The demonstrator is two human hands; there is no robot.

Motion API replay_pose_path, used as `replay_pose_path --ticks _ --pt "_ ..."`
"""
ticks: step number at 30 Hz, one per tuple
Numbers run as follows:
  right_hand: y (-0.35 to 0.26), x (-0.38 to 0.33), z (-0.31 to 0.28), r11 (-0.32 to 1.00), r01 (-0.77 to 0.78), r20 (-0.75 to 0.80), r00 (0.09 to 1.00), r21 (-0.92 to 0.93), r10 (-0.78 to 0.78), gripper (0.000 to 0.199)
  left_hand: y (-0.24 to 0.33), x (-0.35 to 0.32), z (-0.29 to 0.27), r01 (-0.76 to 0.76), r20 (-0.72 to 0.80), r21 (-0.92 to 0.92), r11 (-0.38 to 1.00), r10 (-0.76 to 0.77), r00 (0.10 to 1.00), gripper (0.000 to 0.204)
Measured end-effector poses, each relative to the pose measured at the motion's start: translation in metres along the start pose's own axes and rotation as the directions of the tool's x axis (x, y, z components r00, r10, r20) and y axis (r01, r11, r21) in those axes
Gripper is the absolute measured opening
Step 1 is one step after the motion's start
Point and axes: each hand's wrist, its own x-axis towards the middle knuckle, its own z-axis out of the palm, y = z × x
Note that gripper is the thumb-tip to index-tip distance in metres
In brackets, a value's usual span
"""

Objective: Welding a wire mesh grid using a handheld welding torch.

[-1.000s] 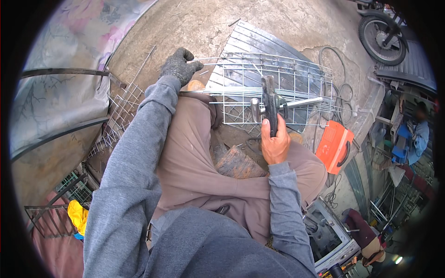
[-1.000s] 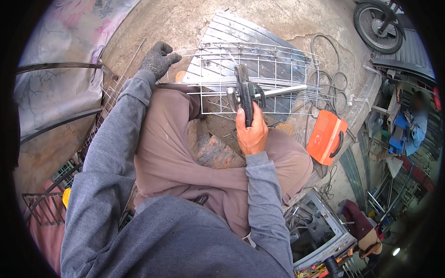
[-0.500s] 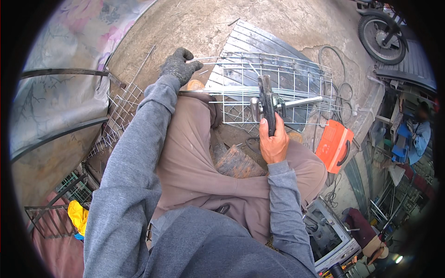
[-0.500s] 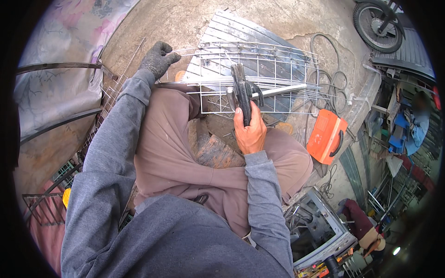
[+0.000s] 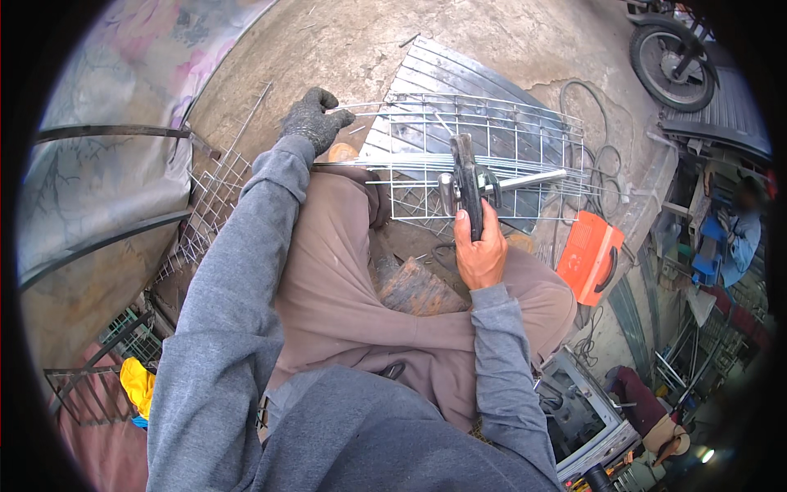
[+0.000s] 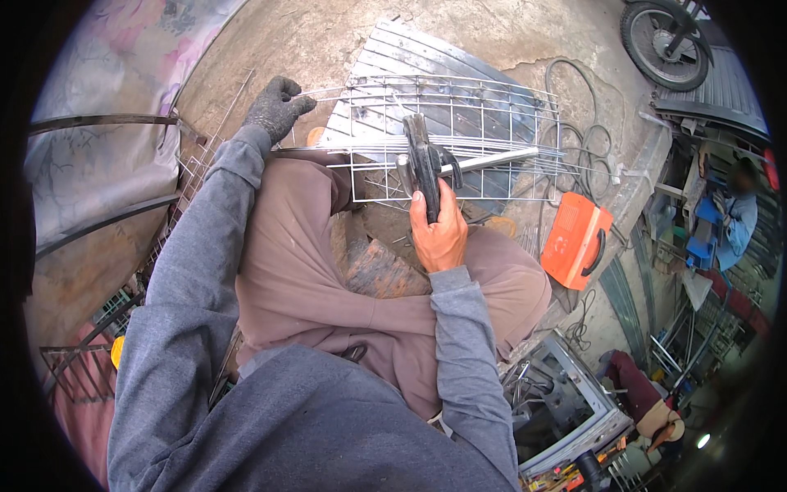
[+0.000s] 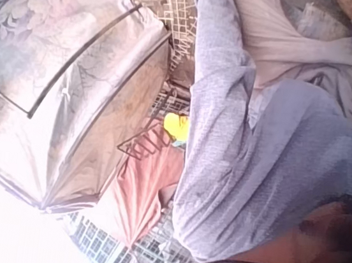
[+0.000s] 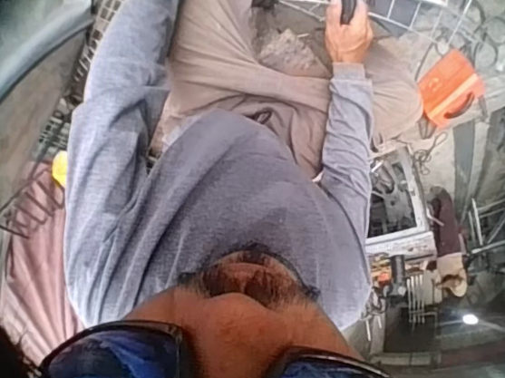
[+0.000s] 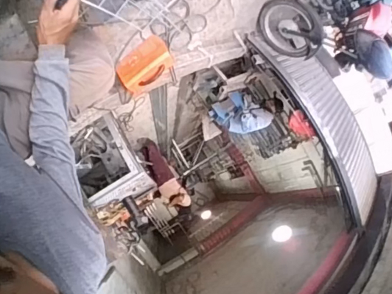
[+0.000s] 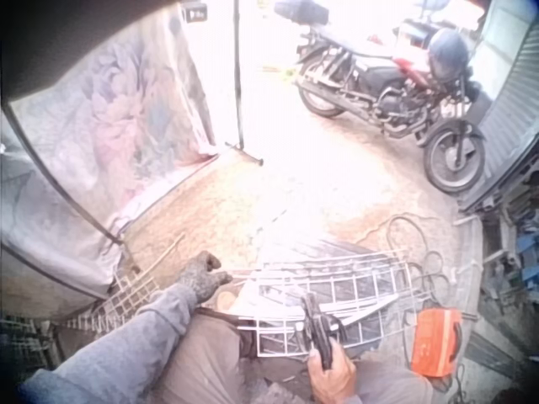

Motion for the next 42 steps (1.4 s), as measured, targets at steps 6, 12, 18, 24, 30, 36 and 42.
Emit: replay_pose_path --ticks 6,12,18,24,30,36,42 --pt "0.002 0.000 0.000 1.000 0.002 0.003 1.000 -0.015 -0.002 0.046 -0.001 0.002 0.001 0.003 0.001 0.004 1.000 -0.003 1.000 0.052" --pt "0.001 0.001 0.000 1.000 -0.019 0.019 1.000 0.001 0.019 0.046 0.001 0.002 0.000 0.005 0.008 -0.017 1.000 -0.005 1.000 0.051" --pt "0.001 0.001 0.001 1.000 -0.012 0.024 1.000 0.007 0.012 0.046 -0.001 0.002 0.001 0.020 -0.002 -0.021 1.000 -0.020 1.000 0.048" --pt "0.000 0.001 0.000 1.000 -0.014 0.022 1.000 -0.001 0.014 0.046 -0.003 0.002 0.003 0.001 -0.012 -0.026 1.000 -0.001 1.000 0.047" --pt "0.000 0.001 -0.002 1.000 -0.018 0.026 0.999 -0.012 0.018 0.046 0.002 0.000 0.001 0.001 -0.004 -0.027 1.000 -0.001 1.000 0.048" --pt "0.003 0.001 0.001 1.000 0.017 0.021 1.000 -0.014 -0.017 0.046 -0.004 0.003 0.003 -0.027 -0.022 -0.039 0.999 0.027 0.999 0.047" --pt "0.000 0.002 -0.001 1.000 -0.001 0.036 0.999 0.003 0.001 0.047 -0.008 0.006 0.005 -0.035 -0.023 -0.027 0.999 0.035 0.999 0.047"
